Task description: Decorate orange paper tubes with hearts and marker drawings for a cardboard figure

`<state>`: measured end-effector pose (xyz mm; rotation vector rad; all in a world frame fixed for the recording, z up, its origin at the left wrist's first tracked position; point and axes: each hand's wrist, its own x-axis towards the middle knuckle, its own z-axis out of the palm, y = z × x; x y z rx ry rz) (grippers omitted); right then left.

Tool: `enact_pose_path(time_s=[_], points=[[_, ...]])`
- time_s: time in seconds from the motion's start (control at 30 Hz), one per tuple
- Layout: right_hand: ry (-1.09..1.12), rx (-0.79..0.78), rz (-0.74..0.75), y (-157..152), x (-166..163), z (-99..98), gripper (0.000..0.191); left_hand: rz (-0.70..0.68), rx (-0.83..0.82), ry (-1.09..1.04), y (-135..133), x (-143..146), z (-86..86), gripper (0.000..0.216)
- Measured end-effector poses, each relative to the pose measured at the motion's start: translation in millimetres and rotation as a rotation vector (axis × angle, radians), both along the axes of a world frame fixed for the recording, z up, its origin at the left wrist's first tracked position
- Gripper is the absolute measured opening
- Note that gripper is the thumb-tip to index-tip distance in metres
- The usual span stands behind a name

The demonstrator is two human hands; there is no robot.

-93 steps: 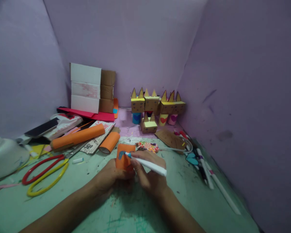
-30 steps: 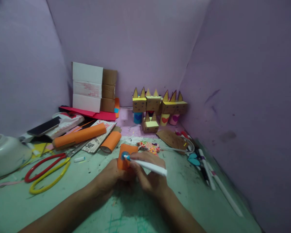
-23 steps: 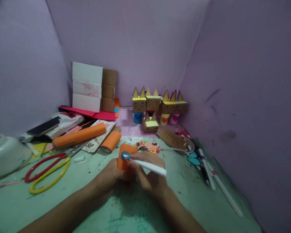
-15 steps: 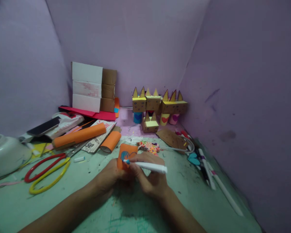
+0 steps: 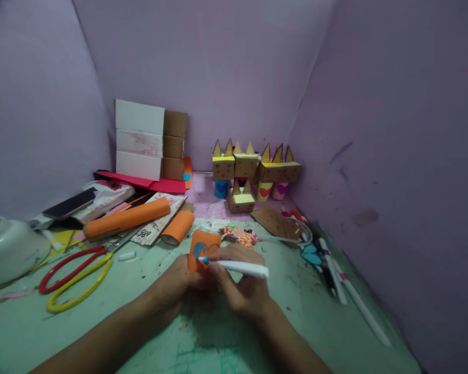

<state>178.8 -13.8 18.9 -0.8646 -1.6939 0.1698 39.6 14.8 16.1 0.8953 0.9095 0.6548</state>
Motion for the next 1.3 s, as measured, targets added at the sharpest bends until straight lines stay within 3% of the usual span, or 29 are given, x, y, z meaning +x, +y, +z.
enact_pose_path(time_s=[0.67,1.07,1.3], points=[[0.032,0.040,-0.127,3.2,1.2,-4.6,0.014,-0.036,0.022,-0.020,0.5,-2.1,1.5,0.012],[0.106,-0.042,-0.029,-0.8,-0.8,-5.7,0.011,-0.022,-0.009,-0.033,0.2,-3.1,-1.0,0.018],[0.081,-0.006,-0.086,3.6,0.6,-7.1,0.015,-0.024,0.002,-0.028,0.0,-2.8,2.0,0.017]])
